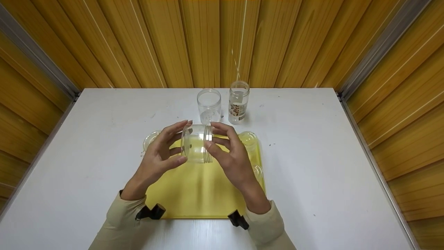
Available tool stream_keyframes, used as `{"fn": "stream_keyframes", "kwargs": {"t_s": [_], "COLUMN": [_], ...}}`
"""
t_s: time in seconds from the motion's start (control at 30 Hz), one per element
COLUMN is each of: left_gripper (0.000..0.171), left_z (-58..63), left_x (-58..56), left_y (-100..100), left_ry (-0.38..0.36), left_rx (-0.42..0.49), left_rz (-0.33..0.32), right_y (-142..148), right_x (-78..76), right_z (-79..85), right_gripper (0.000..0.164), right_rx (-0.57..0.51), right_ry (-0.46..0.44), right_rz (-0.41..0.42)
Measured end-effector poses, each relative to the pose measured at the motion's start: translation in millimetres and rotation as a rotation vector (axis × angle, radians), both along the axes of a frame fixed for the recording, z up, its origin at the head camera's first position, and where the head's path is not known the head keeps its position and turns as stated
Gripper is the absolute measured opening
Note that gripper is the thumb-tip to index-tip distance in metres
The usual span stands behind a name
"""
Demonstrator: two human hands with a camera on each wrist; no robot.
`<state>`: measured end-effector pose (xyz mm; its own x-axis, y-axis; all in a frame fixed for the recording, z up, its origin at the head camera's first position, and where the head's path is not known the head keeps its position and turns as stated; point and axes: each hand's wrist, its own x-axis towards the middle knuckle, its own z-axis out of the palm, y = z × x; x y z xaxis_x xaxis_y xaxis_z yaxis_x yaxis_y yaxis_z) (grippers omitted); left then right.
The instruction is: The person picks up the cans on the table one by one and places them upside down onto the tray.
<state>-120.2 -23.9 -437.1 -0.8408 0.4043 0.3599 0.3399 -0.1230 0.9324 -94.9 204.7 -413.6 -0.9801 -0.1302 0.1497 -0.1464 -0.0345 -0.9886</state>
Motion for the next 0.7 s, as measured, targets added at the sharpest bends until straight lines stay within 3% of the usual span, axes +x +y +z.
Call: {"fn": "stream_keyframes", "kwargs": {"t_s": [0.4,0.7], "left_gripper": [0.078,0.076], "left_z": [0.8,0.4], "left_x": [-0.3,-0.6], "left_y": [1.1,1.2], "left_ry": [-0.02,-0.018], "left_rx": [0.06,0.05], "left_rz": [0.001,0.027], "right_y": [-5.7,-5.7], "right_x": [0.2,-0.2], "right_z": [-2.8,-2.4], "right_gripper": [0.053,0.053], "right_rx": [-0.006,-0.006], "right_ry": [0.007,0.001], "right_rz": [0.019,0.026]}}
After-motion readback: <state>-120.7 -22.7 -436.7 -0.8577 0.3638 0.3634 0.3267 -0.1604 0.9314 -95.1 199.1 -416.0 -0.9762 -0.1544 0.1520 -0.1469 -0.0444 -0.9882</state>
